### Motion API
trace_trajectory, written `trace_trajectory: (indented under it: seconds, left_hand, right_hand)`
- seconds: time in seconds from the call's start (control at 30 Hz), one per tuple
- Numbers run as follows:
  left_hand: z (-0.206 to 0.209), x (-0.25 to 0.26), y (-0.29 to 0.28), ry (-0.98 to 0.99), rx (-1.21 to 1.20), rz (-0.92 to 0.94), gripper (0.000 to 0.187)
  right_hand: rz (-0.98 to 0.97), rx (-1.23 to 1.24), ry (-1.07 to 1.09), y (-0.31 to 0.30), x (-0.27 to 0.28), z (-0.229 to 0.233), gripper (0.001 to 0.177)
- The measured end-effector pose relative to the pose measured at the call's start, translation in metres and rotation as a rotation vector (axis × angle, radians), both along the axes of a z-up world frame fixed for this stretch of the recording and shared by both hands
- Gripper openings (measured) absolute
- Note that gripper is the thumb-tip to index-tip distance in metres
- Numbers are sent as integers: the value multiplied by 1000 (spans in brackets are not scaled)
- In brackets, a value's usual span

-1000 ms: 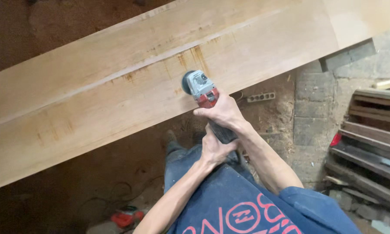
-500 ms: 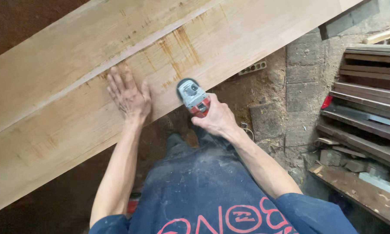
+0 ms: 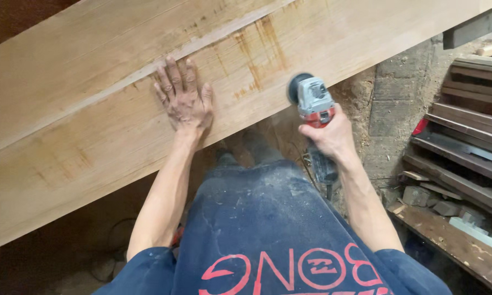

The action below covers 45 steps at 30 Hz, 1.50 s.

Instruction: The person uses an angle grinder with a sanding disc to sand a large wooden plank on a workbench. They move the tool along the surface, occasionally pausing to adjust the disc or reposition the plank. The person also briefly uses a wooden straightedge to check the plank's alignment.

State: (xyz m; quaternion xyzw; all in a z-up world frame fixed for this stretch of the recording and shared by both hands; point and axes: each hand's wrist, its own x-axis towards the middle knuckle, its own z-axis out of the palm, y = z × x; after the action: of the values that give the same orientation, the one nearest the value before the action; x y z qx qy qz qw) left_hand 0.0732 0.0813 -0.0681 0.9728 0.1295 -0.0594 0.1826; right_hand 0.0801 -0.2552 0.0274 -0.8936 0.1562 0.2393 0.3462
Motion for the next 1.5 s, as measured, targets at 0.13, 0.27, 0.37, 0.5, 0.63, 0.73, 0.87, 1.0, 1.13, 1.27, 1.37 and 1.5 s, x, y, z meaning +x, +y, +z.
trace_trajectory:
  seconds: [0.13, 0.27, 0.37, 0.5, 0.63, 0.73, 0.87, 1.0, 1.13, 1.27, 1.37, 1.5]
  left_hand:
    - [-5, -5, 12, -56, -26, -53, 68]
    - [-11, -13, 34, -66, -40, -101, 69]
    - [-13, -18, 46, -86, -25, -36, 69]
    - [-11, -33, 56, -90, -29, 56, 70]
    - [-11, -34, 62, -71, -29, 107, 70]
    - [-11, -35, 62, -76, -4, 87, 71]
    - [-11, -32, 62, -69, 19, 84, 73]
    - [-8, -32, 58, -51, -12, 110, 74]
    - [-4, -29, 57, -49, -25, 124, 75]
    - [-3, -28, 58, -49, -46, 128, 74]
    - [-1, -29, 58, -32, -19, 130, 73]
    - [0, -29, 59, -26, -47, 142, 73]
  right_hand:
    - [119, 34, 19, 49, -25, 0, 73]
    - [178, 38, 102, 81, -39, 10, 75]
    - [283, 48, 90, 105, -47, 15, 85]
    - [316, 15, 183, 128, -57, 14, 85]
    - [281, 30, 134, 112, -40, 8, 81]
    - [180, 27, 101, 80, -11, 8, 77]
    - [-6, 135, -12, 46, 28, 11, 60]
    - [31, 134, -4, 52, 39, 8, 54]
    - [171, 81, 31, 99, 28, 2, 54]
    - [341, 72, 96, 139, 20, 4, 63]
    - [404, 81, 38, 159, 15, 7, 79]
    - [388, 82, 89, 154, 23, 4, 74]
